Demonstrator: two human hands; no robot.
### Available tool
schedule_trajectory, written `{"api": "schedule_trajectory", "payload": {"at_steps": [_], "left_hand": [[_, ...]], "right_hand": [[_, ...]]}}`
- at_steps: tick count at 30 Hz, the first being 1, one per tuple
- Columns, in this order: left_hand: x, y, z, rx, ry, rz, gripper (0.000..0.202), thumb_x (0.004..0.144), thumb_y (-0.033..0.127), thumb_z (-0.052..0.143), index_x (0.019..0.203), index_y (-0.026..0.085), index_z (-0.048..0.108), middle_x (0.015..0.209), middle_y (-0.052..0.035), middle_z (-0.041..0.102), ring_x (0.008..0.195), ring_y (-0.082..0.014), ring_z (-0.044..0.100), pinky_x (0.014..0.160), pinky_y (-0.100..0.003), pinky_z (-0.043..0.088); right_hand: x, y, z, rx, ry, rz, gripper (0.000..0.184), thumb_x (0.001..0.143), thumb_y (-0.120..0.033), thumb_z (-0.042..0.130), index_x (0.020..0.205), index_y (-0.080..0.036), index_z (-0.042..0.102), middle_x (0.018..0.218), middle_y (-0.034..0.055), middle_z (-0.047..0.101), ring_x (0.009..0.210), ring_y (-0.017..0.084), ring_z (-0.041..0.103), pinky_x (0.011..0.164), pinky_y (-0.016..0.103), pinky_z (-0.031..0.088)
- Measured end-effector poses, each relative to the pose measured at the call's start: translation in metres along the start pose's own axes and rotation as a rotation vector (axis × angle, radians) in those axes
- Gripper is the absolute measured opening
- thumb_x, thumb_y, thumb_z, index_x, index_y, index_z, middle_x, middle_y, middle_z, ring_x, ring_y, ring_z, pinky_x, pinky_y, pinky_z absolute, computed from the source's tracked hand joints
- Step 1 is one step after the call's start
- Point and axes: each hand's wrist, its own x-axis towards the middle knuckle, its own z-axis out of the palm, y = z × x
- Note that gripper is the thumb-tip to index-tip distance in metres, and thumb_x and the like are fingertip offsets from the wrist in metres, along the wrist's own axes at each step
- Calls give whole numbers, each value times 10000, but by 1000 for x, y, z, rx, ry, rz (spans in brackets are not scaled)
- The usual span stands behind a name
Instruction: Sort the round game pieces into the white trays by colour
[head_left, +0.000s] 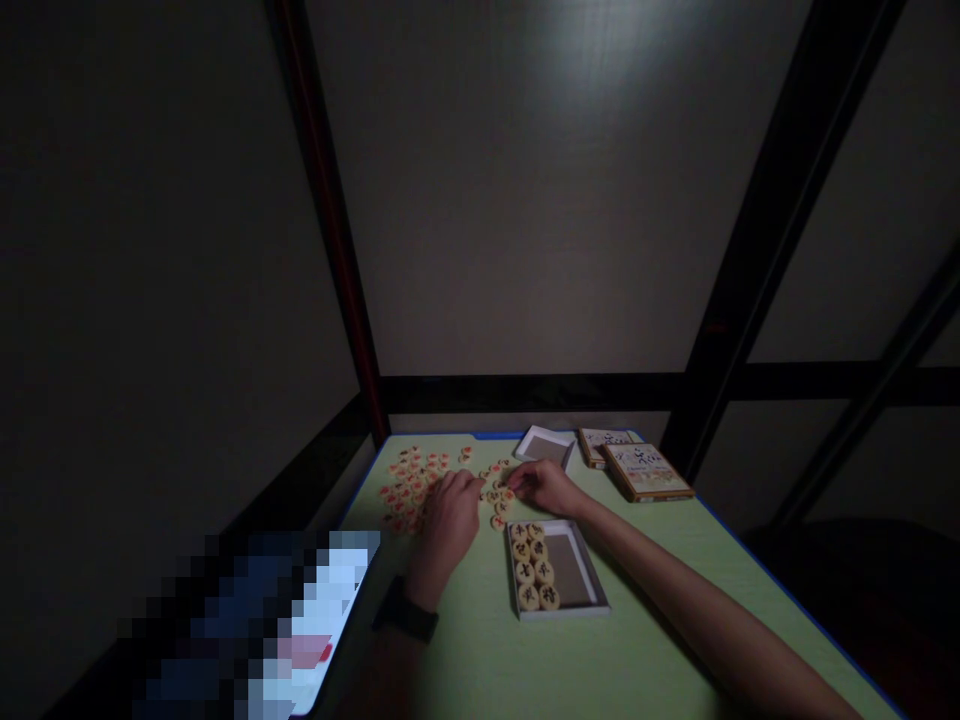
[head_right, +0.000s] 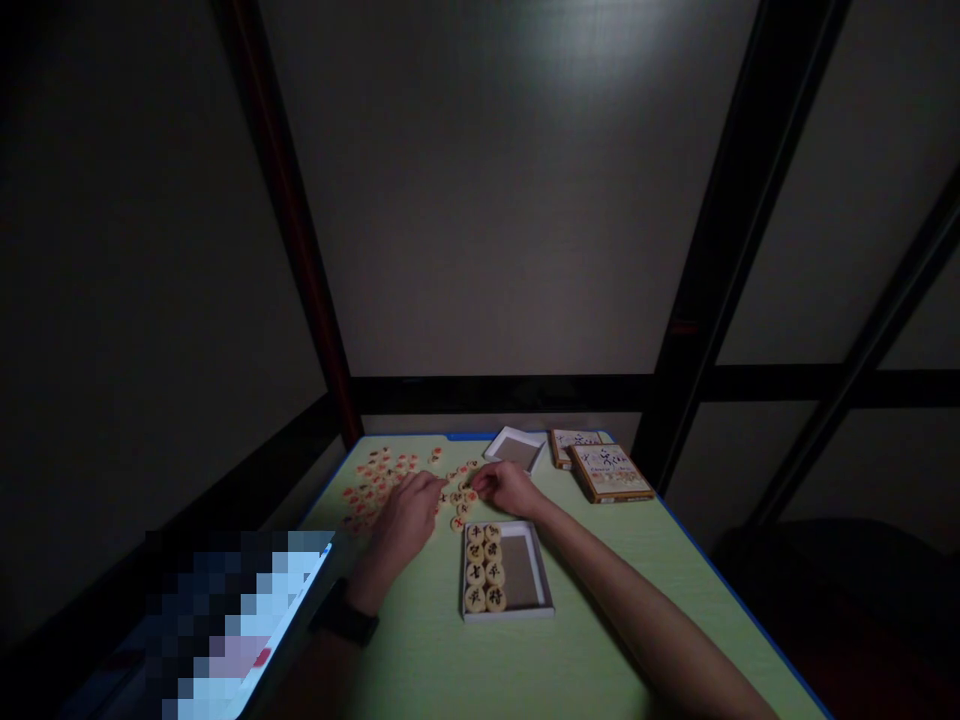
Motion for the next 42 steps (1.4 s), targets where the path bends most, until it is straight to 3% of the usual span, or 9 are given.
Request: {"api": "schedule_trajectory", "payload": {"at_steps": [4, 7, 14, 19, 22, 26, 32, 38, 42], "left_hand": [[-4, 13, 9, -114, 68, 193, 335, 985, 246, 439, 1276, 253, 605, 1288, -54, 639, 1216, -218, 533, 1030, -395, 443], [-5, 12, 20, -140, 69, 261, 411, 979, 285, 458, 1384, 240, 513, 1437, -56, 545, 1336, -224, 462, 1110, -420, 401], [-3, -1, 35, -132, 78, 217, 432, 987, 241, 413, 1413, 264, 481, 1418, -53, 563, 1284, -197, 528, 1101, -393, 434], [-4, 1, 28, -72, -22, 136, 346, 973, 213, 438, 1272, 178, 610, 1315, -98, 630, 1214, -214, 570, 1078, -368, 442], [-4, 4, 20, -36, -80, 104, 346, 961, 178, 444, 1263, 185, 615, 1300, -91, 636, 1198, -210, 574, 1058, -351, 444], [-4, 6, 9, -22, -147, 55, 366, 943, 119, 426, 1239, 198, 626, 1252, -87, 651, 1157, -203, 583, 1022, -336, 447], [-3, 6, 3, 25, -173, 17, 383, 923, 80, 420, 1217, 194, 637, 1188, -99, 660, 1135, -219, 580, 999, -349, 439], [-1, 6, 1, 67, -130, -49, 356, 898, 48, 436, 1153, 162, 658, 1157, -123, 655, 1123, -236, 575, 997, -369, 437], [-1, 7, -3, 83, -120, -92, 391, 876, 31, 447, 1197, 135, 645, 1179, -133, 653, 1135, -247, 569, 1002, -375, 435]], "right_hand": [[1, -1, 3, -22, 37, -36, 377, 638, 2, 536, 917, -159, 730, 938, 67, 762, 887, 212, 697, 852, 340, 532], [3, -3, 7, 0, 1, -82, 469, 631, 22, 509, 1015, -159, 708, 1016, 73, 757, 943, 209, 697, 891, 340, 529], [8, -7, 16, 8, -97, -121, 497, 729, -49, 567, 1215, -148, 596, 1030, 71, 753, 913, 180, 716, 816, 297, 564], [16, -7, 4, -176, -28, -53, 395, 802, -54, 521, 1169, -145, 635, 1089, 110, 728, 962, 191, 690, 854, 303, 531], [27, -11, -3, -344, 7, -7, 389, 797, -40, 519, 1147, -133, 661, 1143, 154, 697, 1054, 240, 643, 936, 340, 473], [45, -18, -3, -531, -76, 38, 280, 773, -49, 546, 1005, -75, 702, 1101, 227, 675, 1001, 276, 641, 888, 330, 457], [57, -39, -2, -636, -277, -17, 253, 716, -38, 578, 871, -147, 745, 926, 111, 741, 897, 223, 648, 779, 249, 439], [56, -53, -4, -603, -360, -75, 397, 712, -76, 607, 1076, -150, 747, 872, 39, 757, 798, 173, 662, 725, 221, 446], [54, -55, -5, -571, -402, -84, 398, 689, -101, 654, 1065, -173, 763, 797, 2, 748, 740, 151, 666, 674, 197, 446]]}}
